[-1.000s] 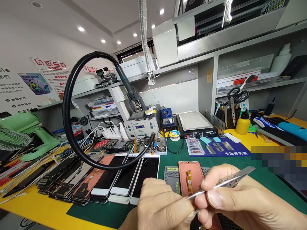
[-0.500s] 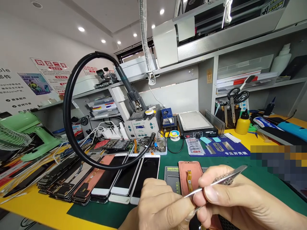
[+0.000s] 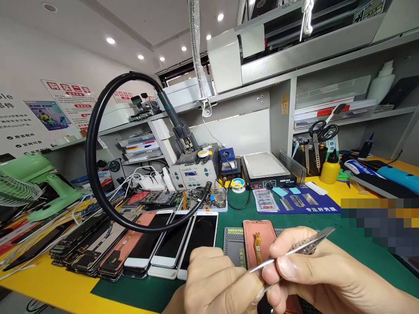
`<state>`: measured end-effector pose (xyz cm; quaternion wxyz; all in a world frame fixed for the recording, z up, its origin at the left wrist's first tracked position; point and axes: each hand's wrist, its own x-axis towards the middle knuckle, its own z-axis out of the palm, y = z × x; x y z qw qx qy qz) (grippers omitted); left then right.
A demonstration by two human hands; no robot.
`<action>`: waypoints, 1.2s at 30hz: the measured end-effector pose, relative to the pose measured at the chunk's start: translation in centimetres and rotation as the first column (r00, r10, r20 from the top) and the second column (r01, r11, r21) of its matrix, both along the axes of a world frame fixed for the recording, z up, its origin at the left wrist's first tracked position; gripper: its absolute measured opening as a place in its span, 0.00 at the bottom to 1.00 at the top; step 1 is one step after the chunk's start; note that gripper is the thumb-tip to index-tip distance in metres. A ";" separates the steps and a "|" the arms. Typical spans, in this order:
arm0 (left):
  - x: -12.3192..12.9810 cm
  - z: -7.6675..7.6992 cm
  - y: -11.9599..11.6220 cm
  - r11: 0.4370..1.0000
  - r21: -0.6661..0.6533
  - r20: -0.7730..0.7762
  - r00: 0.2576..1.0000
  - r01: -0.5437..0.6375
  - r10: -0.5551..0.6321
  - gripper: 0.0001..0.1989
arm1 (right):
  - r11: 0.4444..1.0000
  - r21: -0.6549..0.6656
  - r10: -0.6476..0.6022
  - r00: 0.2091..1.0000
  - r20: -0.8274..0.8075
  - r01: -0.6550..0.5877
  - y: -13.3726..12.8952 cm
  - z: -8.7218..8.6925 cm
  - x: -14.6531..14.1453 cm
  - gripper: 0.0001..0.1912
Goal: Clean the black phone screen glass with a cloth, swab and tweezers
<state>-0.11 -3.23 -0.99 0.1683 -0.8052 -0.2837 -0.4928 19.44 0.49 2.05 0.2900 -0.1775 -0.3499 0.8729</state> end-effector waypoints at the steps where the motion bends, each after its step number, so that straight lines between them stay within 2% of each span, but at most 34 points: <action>1: -0.1 -0.6 0.0 1.000 -0.003 -0.004 1.000 -0.013 0.013 0.13 | 1.000 0.011 0.000 1.000 0.002 0.000 0.0 0.1 0.0 0.05; 4: -0.4 -2.2 0.1 0.996 -0.047 -0.086 0.994 -0.070 0.066 0.08 | 0.999 0.036 0.015 1.000 -0.005 -0.015 -0.1 0.1 0.0 0.07; 6: -0.5 -2.8 0.1 0.995 -0.048 -0.082 0.993 -0.093 0.089 0.06 | 0.999 0.035 0.018 1.000 -0.008 -0.017 -0.1 0.0 0.0 0.07; 10: -0.4 -3.1 0.0 0.998 -0.005 0.019 0.998 -0.065 0.066 0.08 | 0.999 0.050 0.016 0.998 -0.055 -0.013 -0.2 -0.6 0.0 0.04; 16: -0.7 -2.8 -0.5 0.995 -0.029 -0.009 0.995 -0.100 0.100 0.09 | 0.996 0.082 0.040 0.994 -0.102 -0.031 -0.2 -1.1 -0.1 0.05; 25: -0.9 -5.1 -0.2 0.979 -0.079 -0.079 0.980 -0.187 0.181 0.08 | 0.998 0.061 0.028 0.992 -0.120 -0.021 -0.1 -1.0 -0.3 0.04; 30: -1.0 -4.9 -0.3 0.977 -0.073 -0.097 0.977 -0.199 0.191 0.07 | 0.999 0.026 0.045 0.994 -0.099 -0.043 -0.1 -1.6 -0.3 0.05; 36: -0.5 -3.7 -0.1 0.982 -0.017 -0.043 0.981 -0.189 0.188 0.11 | 1.000 0.024 0.017 0.995 -0.099 -0.015 -0.3 -1.5 -0.3 0.06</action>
